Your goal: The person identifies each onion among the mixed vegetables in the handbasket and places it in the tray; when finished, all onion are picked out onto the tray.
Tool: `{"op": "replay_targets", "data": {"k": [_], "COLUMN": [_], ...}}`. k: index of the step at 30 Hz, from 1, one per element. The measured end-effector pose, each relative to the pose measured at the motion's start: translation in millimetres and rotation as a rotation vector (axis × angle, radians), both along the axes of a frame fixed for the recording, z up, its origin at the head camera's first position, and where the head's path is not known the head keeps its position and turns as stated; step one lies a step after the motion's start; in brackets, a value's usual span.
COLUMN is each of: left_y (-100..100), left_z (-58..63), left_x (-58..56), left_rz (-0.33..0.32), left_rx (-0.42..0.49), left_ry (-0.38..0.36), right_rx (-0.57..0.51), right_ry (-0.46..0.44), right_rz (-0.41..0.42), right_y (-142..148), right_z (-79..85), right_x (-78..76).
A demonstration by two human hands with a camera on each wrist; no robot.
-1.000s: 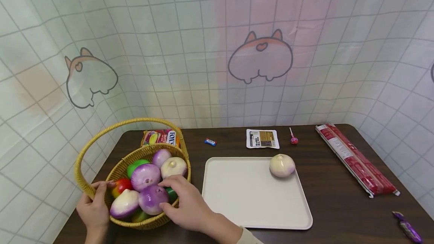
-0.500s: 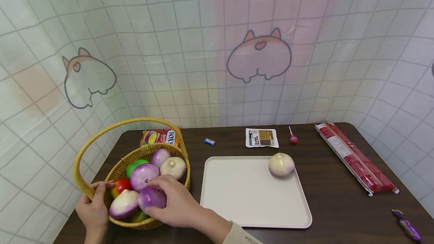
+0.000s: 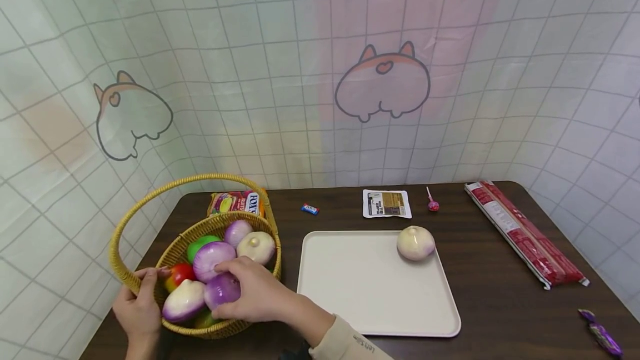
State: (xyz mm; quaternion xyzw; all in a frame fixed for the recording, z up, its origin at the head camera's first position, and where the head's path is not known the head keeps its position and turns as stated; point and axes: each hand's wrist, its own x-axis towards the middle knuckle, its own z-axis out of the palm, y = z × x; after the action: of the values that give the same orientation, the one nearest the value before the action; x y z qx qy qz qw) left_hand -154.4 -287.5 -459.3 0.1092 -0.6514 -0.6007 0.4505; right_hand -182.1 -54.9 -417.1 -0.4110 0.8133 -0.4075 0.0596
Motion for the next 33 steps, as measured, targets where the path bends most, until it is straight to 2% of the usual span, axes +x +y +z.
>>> {"op": "replay_targets", "data": {"k": [2,4,9,12,20,25,29,33], "left_y": [3,3,-5,-7,-8,-7,-7,-8], "left_z": [4.7,4.3,-8.3,-11.5,-13.4,-12.0,-12.3,-12.7], "left_x": [2.3,2.3,-4.0,-5.7,-6.4,-5.7,-5.7,-6.2], "left_rz": [-0.007,-0.005,0.013,0.009,-0.014,-0.020,-0.005,0.008], "left_rx": [0.003,0.003,0.004,0.012,0.023,0.028,0.022,0.000], "left_ry": [0.005,0.002,-0.022,-0.016,0.014,0.014,-0.005,-0.014], "right_rx": [0.018,0.035,0.054,0.041,-0.013,-0.058,-0.122,-0.186], "right_ry": [-0.001,0.003,0.030,0.049,0.046,0.005,-0.030,-0.020], "right_rz": [0.009,0.012,-0.010,-0.024,-0.026,-0.012,0.019,0.041], "right_y": [0,0,-1,-2,0,3,8,15], "right_z": [-0.2,-1.2,-4.3,-5.3,-5.9,-6.9,-8.2,-9.4], "right_x": [-0.4,-0.1,2.6,3.9,7.9,10.9,12.1,12.2]}}
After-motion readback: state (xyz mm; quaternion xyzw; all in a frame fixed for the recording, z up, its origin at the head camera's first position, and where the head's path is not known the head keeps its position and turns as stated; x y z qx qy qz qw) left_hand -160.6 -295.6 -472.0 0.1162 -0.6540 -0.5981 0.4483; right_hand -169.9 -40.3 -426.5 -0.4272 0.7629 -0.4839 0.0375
